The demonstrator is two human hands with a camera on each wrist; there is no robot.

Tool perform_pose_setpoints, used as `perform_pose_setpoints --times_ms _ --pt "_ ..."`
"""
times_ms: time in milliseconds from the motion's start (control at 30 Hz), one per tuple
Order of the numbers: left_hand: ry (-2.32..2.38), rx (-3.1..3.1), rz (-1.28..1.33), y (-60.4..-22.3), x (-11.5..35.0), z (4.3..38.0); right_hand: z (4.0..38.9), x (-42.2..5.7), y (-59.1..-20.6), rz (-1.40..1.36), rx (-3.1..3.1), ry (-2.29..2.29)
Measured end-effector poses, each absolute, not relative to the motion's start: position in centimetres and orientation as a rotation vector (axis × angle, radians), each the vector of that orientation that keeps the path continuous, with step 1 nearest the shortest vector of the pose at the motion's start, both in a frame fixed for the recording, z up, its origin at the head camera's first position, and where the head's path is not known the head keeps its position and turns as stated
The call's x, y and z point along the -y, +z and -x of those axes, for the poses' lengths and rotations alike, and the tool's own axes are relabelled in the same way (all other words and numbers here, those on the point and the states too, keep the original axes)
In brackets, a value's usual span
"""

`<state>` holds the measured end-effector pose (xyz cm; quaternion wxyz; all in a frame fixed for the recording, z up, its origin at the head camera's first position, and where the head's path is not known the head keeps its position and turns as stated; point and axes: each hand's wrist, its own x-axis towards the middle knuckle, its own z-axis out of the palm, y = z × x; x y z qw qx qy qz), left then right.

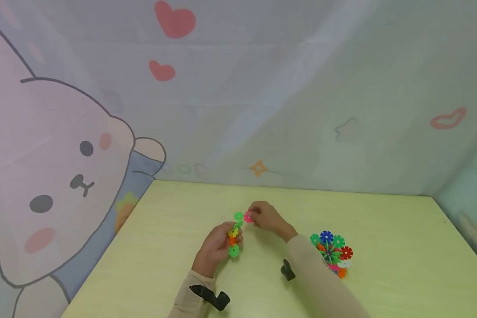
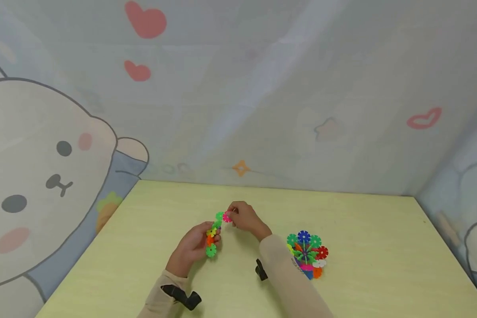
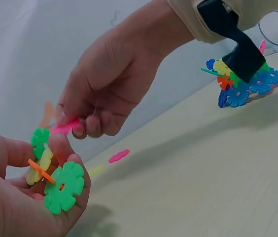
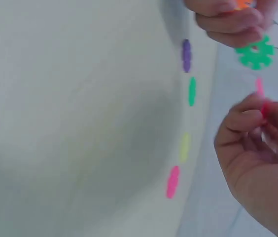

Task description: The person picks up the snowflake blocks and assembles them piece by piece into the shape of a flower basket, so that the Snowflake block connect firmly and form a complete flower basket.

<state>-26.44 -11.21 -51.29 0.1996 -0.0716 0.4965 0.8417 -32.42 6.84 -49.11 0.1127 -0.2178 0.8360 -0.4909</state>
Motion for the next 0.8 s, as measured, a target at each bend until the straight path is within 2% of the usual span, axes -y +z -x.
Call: perform_pose_setpoints --times_ms 233,800 --pt "2.357 -1.32 0.294 -51.0 11.1 26.3 32.1 -6.9 -48.2 0.699 -2.392 -1.379" --pt "2.285 -1.498 0.26 -50.5 11.3 25.8 31.3 -6.3 -47.7 0.949 -2.435 -1.311"
